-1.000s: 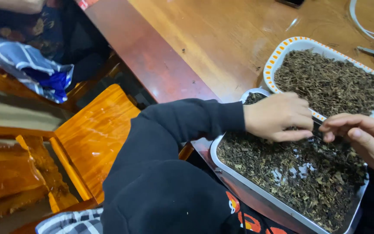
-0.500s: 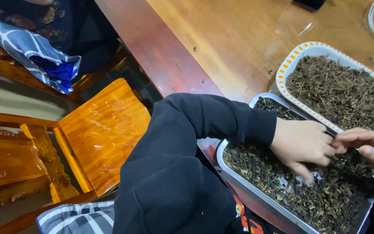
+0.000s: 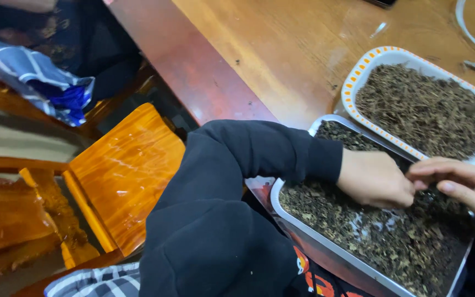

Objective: Sorting dried tea leaves by hand to remove stems and debris

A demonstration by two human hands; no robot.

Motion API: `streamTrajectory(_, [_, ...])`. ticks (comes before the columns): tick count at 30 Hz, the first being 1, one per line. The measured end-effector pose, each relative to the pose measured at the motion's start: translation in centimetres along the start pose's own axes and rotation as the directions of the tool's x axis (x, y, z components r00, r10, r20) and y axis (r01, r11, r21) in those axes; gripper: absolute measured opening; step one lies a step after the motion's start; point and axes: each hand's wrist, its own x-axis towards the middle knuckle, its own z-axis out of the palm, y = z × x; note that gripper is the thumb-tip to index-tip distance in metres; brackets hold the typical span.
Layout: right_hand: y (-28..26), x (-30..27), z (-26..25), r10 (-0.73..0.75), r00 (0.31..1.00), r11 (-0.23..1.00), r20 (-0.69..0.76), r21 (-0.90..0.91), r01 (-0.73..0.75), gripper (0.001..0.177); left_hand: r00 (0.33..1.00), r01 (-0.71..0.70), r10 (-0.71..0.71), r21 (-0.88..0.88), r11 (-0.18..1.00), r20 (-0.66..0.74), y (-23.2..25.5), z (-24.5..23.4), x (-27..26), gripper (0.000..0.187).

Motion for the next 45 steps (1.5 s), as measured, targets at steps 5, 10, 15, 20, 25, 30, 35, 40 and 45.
streamTrajectory(5, [-1.6, 0.8, -1.3, 0.033, 0.995, 0.997, 0.095, -0.071, -0.027, 0.045, 0.985, 0.165, -0.172, -0.165, 0.972, -0.031, 0.4, -3.2, 0.1, 0.010])
streamTrajectory(10, [-5.2, -0.3, -0.5, 0.132, 0.991, 0.991, -0.007, -0.017, -0.132, 0.048, 0.971, 0.126, -0.215, -0.534, 0.836, -0.107, 0.3, -5.0, -0.1, 0.013])
streamTrajectory(15, [-7.0, -0.4, -0.4, 0.155, 0.988, 0.973, 0.005, 0.171, -0.153, 0.051, 0.977, 0.192, -0.212, -0.312, 0.931, -0.031, 0.9, -6.6, -0.6, 0.013])
streamTrajectory(20, [-7.8, -0.8, -0.3, 0.145, 0.989, 0.966, -0.004, 0.218, -0.141, 0.045, 0.996, -0.082, 0.085, -0.083, 0.993, 0.034, 2.3, -7.7, 0.6, 0.039])
streamTrajectory(25, [-8.8, -0.9, 0.2, 0.205, 0.979, 0.966, -0.013, 0.167, -0.200, 0.028, 0.963, -0.108, 0.077, 0.109, 0.988, 0.256, 1.8, -6.2, -0.3, 0.034])
streamTrajectory(30, [-10.2, 0.2, 2.4, 0.027, 1.000, 0.954, 0.013, -0.300, -0.022, 0.010, 0.980, -0.087, 0.064, 0.121, 0.989, 0.186, 1.5, -5.4, -0.8, 0.030])
streamTrajectory(35, [-9.2, -0.2, 4.4, 0.314, 0.949, 0.697, 0.043, -0.689, -0.199, 0.013, 0.990, -0.078, 0.058, 0.157, 0.984, 0.131, 1.6, -5.9, -0.4, 0.024])
streamTrajectory(40, [-8.1, -0.8, 6.0, 0.276, 0.956, 0.518, -0.096, -0.824, -0.232, 0.025, 0.990, -0.100, 0.095, 0.042, 0.994, 0.101, 3.5, -6.1, 0.4, 0.029])
streamTrajectory(45, [-7.7, -0.7, 7.2, 0.218, 0.975, 0.451, -0.045, -0.881, -0.141, 0.012, 0.968, -0.183, 0.167, 0.072, 0.980, 0.186, 3.6, -4.0, -0.4, 0.022])
